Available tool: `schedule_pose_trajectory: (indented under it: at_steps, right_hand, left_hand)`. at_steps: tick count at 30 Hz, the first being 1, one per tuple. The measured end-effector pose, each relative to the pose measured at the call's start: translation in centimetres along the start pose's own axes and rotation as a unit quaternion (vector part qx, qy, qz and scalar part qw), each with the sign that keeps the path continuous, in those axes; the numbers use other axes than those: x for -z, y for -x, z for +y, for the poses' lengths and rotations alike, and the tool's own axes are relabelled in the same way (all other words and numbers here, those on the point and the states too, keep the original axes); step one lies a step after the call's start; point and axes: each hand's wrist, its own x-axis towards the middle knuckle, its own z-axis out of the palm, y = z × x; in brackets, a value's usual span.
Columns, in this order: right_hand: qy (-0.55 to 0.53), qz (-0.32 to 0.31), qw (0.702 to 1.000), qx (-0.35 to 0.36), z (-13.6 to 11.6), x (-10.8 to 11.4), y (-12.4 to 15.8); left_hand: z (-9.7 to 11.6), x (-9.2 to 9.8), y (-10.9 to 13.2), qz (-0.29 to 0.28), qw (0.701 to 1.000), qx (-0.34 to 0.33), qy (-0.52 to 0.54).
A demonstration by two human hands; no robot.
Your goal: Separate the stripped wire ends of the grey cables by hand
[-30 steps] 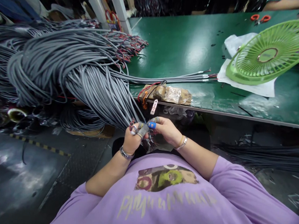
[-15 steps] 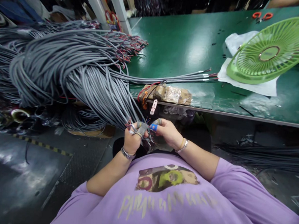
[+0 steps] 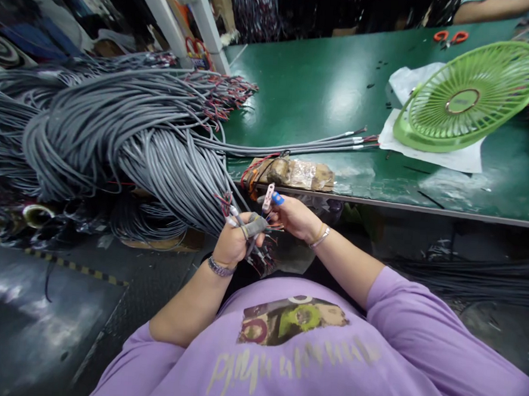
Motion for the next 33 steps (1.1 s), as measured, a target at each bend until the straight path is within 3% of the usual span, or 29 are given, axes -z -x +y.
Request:
schedule_pose_trajectory:
  at_steps: [2,4,6,12,19,27,33]
  right_hand:
    - [0.030,0.025,0.997,0.067,0.1,-0.3,-0.4]
    - [0.059,0.091,0.984,0.138,0.4,-0.5,-0.6]
    - [0.062,0.134,0.974,0.170,0.8,-0.7,-0.9]
    - [-0.047,0.033,0.995,0.082,1.0,-1.4,-1.5]
    - [-0.107,0.096,0.987,0.066,0.7,-2.3,-1.6]
    - [-0.130,0.047,0.990,0.002,0.4,-1.8,-0.6]
    - [-0.114,0.031,0.993,0.009,0.0,-1.6,-0.3]
  left_hand:
    - [0.2,-0.1,-0.4,0.006,1.000,0.001,0.009]
    - [0.2,-0.2,-0.7,0.011,1.000,0.004,0.021]
    - [0.0,-0.2,-0.8,0.015,0.999,0.013,0.032]
    - [-0.3,-0.2,-0.8,0.019,0.999,0.018,0.037]
    - [-0.9,0.2,-0.9,0.005,0.999,0.026,0.021]
    - [-0.9,-0.1,0.5,0.017,1.000,-0.017,-0.013]
    - [-1.7,-0.7,1.5,0.092,0.990,-0.095,-0.039]
